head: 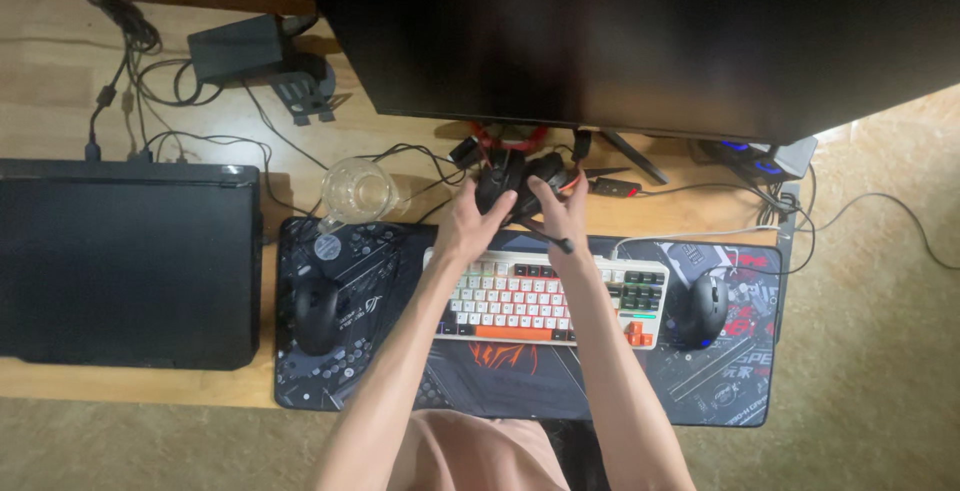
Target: The person kneels by a computer tower on the floor and plugs cables into its rear ports, then sits at a desk and arranges the keyboard, mouse, and monitor. They connect cables to the monitor and a laptop, reposition the laptop, handle a headset, and press keys on the keyboard to test the setup.
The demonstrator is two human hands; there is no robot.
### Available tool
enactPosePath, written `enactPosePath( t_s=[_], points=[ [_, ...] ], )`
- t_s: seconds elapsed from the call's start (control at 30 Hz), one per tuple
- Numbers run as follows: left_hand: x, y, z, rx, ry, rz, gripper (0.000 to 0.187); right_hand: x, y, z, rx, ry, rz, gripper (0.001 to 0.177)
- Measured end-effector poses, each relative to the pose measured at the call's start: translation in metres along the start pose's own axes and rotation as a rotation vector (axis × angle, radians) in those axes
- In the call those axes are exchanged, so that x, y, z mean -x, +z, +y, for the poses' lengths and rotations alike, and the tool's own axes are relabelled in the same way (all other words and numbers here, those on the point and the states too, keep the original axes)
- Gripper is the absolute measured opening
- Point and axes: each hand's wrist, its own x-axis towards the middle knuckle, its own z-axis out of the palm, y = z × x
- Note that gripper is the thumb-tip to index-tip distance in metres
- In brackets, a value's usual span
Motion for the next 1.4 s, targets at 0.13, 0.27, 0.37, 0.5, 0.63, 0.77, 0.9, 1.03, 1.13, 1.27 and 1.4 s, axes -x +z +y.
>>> enactPosePath(
  t_s=[0.13, 0.27, 0.37, 0.5, 0.63, 0.77, 0.9, 1.03, 1.13, 1.27, 1.4],
  points=[
    [0.03, 0.002, 0.014, -0.023, 0.077, 0.088, 0.079, 0.003, -0.015, 0.01, 0.029, -0.257, -0.046, 0.068],
    [0.063, -0.008, 0.03, 0.113, 0.027, 0.077, 0.077, 0.026, -0.026, 0.013, 0.008, -0.201, -0.066, 0.062],
    [0.084, -0.012, 0.036, 0.072, 0.021, 0.116, 0.078, 0.052, -0.03, 0.012, 0.032, -0.121, -0.052, 0.061],
    [0.111, -0.023, 0.037, 0.114, 0.017, 0.124, 0.08, 0.09, -0.024, 0.013, 0.134, -0.029, 0.009, 0.061],
    [0.148, -0.043, 0.036, 0.136, 0.036, 0.125, 0.087, 0.134, -0.02, 0.012, 0.058, 0.02, -0.038, 0.061],
    [0.191, -0.076, 0.036, 0.148, 0.037, 0.078, 0.084, 0.194, -0.01, 0.012, 0.071, 0.016, -0.054, 0.061],
    [0.236, -0.127, 0.026, 0.218, 0.059, 0.037, 0.089, 0.26, 0.012, 0.017, 0.163, -0.164, -0.116, 0.075],
    [0.274, -0.185, 0.001, 0.271, 0.144, 0.097, 0.092, 0.302, 0.06, 0.024, 0.205, -0.322, -0.212, 0.089],
    [0.294, -0.232, -0.027, 0.434, 0.081, 0.156, 0.086, 0.317, 0.114, 0.03, 0.239, -0.392, -0.338, 0.099],
    [0.304, -0.282, -0.081, 0.679, -0.093, 0.34, 0.085, 0.311, 0.207, 0.053, 0.219, -0.524, -0.57, 0.094],
    [0.294, -0.32, -0.148, 0.646, -0.096, 0.556, 0.078, 0.287, 0.3, 0.088, 0.287, -0.476, -0.73, 0.096]
  ],
)
